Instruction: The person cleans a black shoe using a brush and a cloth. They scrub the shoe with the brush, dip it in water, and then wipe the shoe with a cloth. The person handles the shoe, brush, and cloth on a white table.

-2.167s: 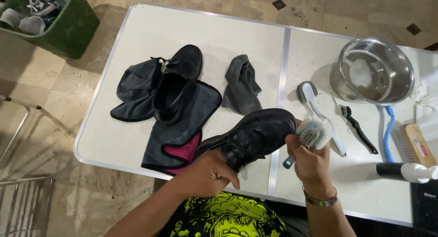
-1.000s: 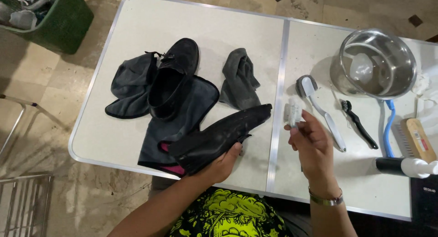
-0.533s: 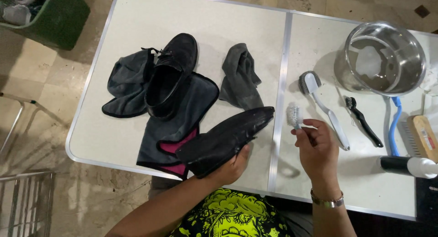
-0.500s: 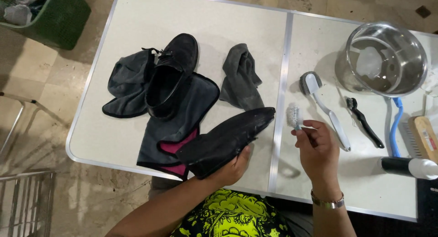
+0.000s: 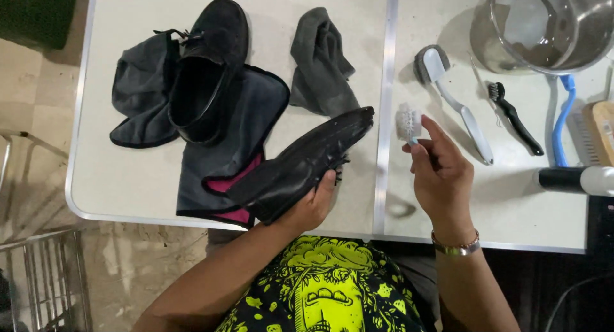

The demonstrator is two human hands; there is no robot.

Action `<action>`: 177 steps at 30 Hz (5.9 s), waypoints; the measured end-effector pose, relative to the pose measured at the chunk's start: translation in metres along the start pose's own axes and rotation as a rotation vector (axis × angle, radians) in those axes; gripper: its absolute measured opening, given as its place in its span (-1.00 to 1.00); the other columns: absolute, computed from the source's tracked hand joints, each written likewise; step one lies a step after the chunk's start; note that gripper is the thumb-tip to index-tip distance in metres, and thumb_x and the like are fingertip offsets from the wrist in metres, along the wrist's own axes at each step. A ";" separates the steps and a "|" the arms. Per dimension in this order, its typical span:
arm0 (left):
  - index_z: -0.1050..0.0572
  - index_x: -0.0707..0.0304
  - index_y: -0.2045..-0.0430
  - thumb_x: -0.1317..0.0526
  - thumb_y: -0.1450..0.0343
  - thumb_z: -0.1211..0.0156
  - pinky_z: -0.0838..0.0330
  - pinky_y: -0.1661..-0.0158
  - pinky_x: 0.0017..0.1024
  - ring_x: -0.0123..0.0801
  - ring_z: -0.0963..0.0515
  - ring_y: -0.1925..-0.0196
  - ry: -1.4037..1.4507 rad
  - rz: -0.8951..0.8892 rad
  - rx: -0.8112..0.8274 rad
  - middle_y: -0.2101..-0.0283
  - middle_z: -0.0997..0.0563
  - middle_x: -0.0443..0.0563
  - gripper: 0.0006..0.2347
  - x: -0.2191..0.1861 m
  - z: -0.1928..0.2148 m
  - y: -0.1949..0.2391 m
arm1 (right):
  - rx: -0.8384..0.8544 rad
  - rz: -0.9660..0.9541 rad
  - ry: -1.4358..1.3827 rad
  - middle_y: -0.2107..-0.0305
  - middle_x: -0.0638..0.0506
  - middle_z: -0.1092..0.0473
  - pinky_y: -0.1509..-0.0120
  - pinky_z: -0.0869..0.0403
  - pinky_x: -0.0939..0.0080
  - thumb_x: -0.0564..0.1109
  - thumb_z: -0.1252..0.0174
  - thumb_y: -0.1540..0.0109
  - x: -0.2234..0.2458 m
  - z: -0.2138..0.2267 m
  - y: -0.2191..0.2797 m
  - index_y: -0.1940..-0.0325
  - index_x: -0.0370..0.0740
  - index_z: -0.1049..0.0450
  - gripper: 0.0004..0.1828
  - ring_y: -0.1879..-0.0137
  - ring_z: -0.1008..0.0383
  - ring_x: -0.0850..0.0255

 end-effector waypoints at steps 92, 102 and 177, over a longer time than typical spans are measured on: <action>-0.50 0.21 0.30 0.02 -0.50 -0.02 -0.40 0.25 -0.40 -0.48 -0.52 0.21 1.276 1.099 0.383 0.30 -0.55 -0.13 -0.76 0.036 -0.042 0.005 | -0.115 0.302 1.085 0.54 0.11 -0.25 0.40 -0.13 0.05 -0.31 -0.10 -0.26 -0.150 0.169 -0.274 0.37 -0.12 -0.35 -0.84 0.35 -0.24 0.23; -0.23 0.11 0.60 0.15 -0.49 -0.04 -0.18 0.41 -0.39 -0.53 -0.29 0.44 1.334 0.822 0.661 0.50 -0.27 -0.26 -0.75 0.053 -0.037 -0.008 | -0.004 0.412 0.297 0.24 -0.28 -0.49 0.28 -0.50 0.40 -0.80 -0.12 -0.53 -0.001 0.091 -0.104 -0.06 -0.58 -0.47 -0.72 0.06 -0.71 0.02; -0.50 0.24 0.53 0.17 -0.49 -0.01 -0.50 0.36 -0.25 -0.30 -0.55 0.45 1.546 0.779 0.561 0.59 -0.53 0.06 -0.78 0.052 -0.027 0.007 | 0.660 0.992 0.247 0.48 0.11 -0.34 0.44 -0.33 0.06 -0.12 0.09 -0.17 0.017 -0.036 0.107 0.60 0.02 -0.26 -0.77 0.49 -0.30 0.12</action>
Point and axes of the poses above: each hand's wrist, its own y-axis away from the middle knuckle, its own z-axis out of the back of the hand, x = y × z, the point moved 3 cm from there along -y, towards the middle knuckle
